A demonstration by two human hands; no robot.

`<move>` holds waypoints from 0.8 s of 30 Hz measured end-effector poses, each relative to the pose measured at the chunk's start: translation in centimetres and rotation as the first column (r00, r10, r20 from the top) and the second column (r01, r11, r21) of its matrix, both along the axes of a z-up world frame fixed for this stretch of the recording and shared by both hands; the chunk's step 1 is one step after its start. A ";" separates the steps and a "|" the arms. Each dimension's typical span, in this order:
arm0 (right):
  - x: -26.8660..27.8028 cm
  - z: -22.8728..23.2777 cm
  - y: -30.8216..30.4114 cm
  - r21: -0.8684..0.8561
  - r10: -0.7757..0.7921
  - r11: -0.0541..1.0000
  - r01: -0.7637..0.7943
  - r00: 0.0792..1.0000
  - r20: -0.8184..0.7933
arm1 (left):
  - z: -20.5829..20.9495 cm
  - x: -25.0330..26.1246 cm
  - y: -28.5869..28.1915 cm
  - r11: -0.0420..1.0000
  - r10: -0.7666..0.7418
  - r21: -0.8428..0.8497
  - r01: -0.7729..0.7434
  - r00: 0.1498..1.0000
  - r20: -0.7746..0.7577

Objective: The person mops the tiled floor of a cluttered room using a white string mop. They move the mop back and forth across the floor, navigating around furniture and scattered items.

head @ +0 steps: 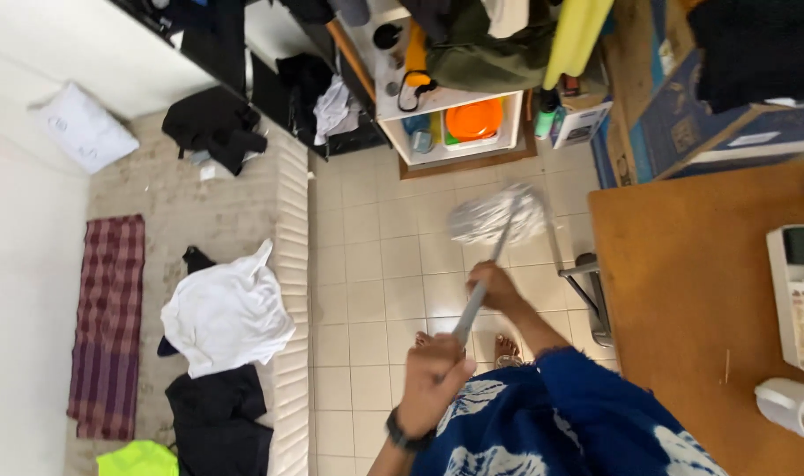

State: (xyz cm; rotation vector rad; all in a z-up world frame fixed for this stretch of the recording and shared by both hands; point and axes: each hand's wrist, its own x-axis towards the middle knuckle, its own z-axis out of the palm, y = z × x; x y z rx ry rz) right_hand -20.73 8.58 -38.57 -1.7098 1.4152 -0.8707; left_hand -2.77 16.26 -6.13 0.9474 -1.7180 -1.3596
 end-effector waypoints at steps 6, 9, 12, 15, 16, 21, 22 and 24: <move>-5.9 -2.5 1.0 -0.263 -0.422 0.872 0.414 0.906 0.025 | -10.0 -4.6 -0.2 0.978 0.100 0.206 -0.037 0.948 -0.303; -4.0 0.6 1.3 -0.215 -0.396 0.876 0.432 0.898 0.193 | -5.4 -3.5 -1.5 0.982 -0.001 0.182 0.054 0.960 -0.280; 0.7 3.3 0.1 -0.249 -0.439 0.816 0.521 0.840 0.318 | -1.7 -1.7 -3.1 0.977 0.051 0.206 0.053 0.880 -0.473; 6.5 6.8 -1.0 -0.240 -0.354 0.835 0.496 0.817 0.456 | 4.7 0.6 -5.2 0.992 0.068 0.127 0.003 0.834 -0.548; 8.5 6.8 -1.1 -0.242 -0.370 0.824 0.513 0.810 0.456 | 5.9 1.9 -5.8 0.992 0.049 0.125 0.024 0.834 -0.549; 17.0 14.0 -2.9 0.344 -0.411 0.911 0.226 0.562 0.718 | 10.0 7.6 -10.8 0.949 -0.307 -0.131 0.288 0.939 -0.155; 17.6 13.1 -3.2 0.345 -0.423 0.906 0.244 0.553 0.718 | 8.9 8.4 -11.1 0.943 -0.325 -0.129 0.307 0.933 -0.154; 18.6 11.7 -4.5 -0.019 -0.195 0.970 0.242 0.822 0.535 | 6.8 10.1 -12.1 0.945 -0.325 -0.076 0.318 0.936 -0.132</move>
